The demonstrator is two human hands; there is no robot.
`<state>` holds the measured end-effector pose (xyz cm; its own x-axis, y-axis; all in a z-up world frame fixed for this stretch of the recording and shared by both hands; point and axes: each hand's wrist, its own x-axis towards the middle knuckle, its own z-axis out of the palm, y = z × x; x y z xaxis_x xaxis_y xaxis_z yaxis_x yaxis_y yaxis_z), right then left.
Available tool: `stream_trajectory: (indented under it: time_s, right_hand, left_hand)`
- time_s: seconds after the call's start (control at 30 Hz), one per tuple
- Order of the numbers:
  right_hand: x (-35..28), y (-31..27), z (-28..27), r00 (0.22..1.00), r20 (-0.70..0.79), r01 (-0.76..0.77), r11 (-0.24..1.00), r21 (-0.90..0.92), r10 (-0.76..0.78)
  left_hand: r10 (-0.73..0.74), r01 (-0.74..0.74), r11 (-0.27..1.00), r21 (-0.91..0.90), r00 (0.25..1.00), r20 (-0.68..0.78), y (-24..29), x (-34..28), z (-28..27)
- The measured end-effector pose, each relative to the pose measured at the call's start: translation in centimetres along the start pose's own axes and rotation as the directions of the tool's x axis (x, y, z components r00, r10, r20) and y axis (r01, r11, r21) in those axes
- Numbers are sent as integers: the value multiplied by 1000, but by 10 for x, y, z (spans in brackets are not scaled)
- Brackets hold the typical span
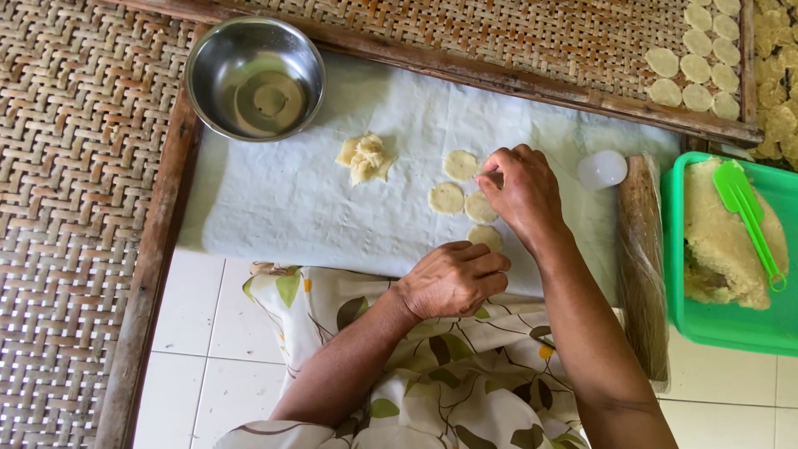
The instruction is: Rolling out dough and cutting it into small circular shapes using a plastic mold.
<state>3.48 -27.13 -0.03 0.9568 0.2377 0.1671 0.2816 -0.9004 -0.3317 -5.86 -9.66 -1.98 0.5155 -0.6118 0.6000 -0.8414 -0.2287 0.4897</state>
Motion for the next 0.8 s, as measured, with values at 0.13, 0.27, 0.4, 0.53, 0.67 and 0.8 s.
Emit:
stream_trajectory:
  time_s: [0.13,0.27,0.4,0.53,0.67,0.8]
  right_hand:
    - [4,-4,3,1000,-24,16,994,-104,-18]
    - [0,-6,6,993,-68,95,992,-86,-101]
    - [3,9,5,1000,-15,-11,988,156,14]
    - [3,29,-2,996,-19,-82,961,263,90]
    - [4,43,-1,998,-62,-23,999,32,25]
    - [4,44,4,999,-31,14,999,-52,-15]
  left_hand:
    - [-17,16,1000,-10,1000,-25,-2,1,1]
    - [-22,21,1000,-13,999,-44,0,1,1]
    - [-16,14,999,-45,998,-53,1,2,-2]
    - [-29,26,997,-74,999,-46,1,3,-1]
    - [-41,37,996,-86,998,-45,3,2,1]
    - [-47,44,996,-80,998,-36,3,4,0]
